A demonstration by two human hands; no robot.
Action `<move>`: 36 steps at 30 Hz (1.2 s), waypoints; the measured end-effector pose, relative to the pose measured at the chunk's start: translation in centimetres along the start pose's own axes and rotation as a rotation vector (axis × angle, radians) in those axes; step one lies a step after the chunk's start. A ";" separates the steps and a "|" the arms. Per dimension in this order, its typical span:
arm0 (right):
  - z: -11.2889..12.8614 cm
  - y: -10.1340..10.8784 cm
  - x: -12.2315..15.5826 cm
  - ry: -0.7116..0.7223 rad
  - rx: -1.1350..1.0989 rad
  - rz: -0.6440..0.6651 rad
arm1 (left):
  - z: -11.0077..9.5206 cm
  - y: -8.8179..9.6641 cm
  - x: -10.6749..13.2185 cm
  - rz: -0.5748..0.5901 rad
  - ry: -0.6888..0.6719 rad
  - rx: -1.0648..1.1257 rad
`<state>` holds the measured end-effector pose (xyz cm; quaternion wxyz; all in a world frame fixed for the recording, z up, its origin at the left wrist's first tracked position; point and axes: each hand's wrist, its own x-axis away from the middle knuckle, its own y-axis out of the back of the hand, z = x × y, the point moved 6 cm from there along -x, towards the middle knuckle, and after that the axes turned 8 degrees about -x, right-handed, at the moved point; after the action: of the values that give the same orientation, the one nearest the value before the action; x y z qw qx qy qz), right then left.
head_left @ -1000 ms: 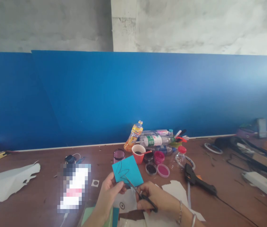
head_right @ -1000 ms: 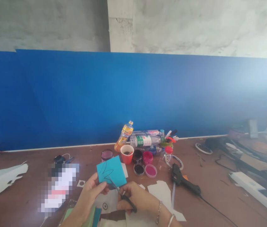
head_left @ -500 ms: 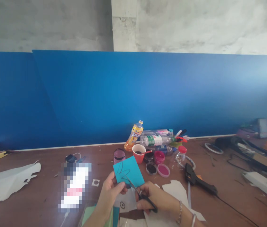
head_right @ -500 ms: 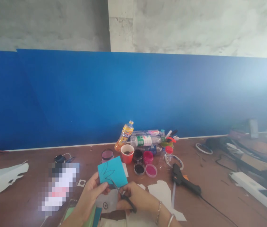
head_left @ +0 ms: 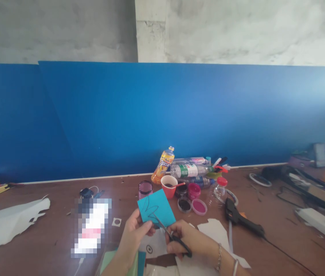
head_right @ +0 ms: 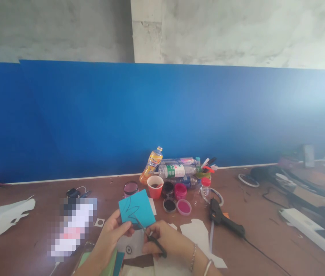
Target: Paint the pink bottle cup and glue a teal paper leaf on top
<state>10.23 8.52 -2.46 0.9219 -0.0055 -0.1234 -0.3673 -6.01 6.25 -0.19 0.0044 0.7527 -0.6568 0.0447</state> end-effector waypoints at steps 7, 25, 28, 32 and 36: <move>-0.3 0.2 0.1 -0.012 0.025 0.011 | 0.0 0.0 -0.1 0.009 0.004 0.010; 0.6 0.1 0.5 -0.054 0.038 0.002 | 0.1 0.0 -0.2 0.024 -0.005 0.026; 0.5 0.2 0.4 -0.035 0.026 0.008 | 0.0 -0.1 -0.2 0.035 -0.008 0.018; 0.3 0.2 0.4 -0.028 0.025 0.014 | 0.0 -0.1 -0.3 0.040 -0.009 0.023; 0.5 0.2 0.5 -0.043 0.032 0.012 | -0.1 -0.1 -0.3 0.039 -0.015 0.026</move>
<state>10.58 8.37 -1.87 0.9211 0.0006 -0.1491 -0.3596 -5.95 6.53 -0.10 -0.0112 0.7400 -0.6708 0.0477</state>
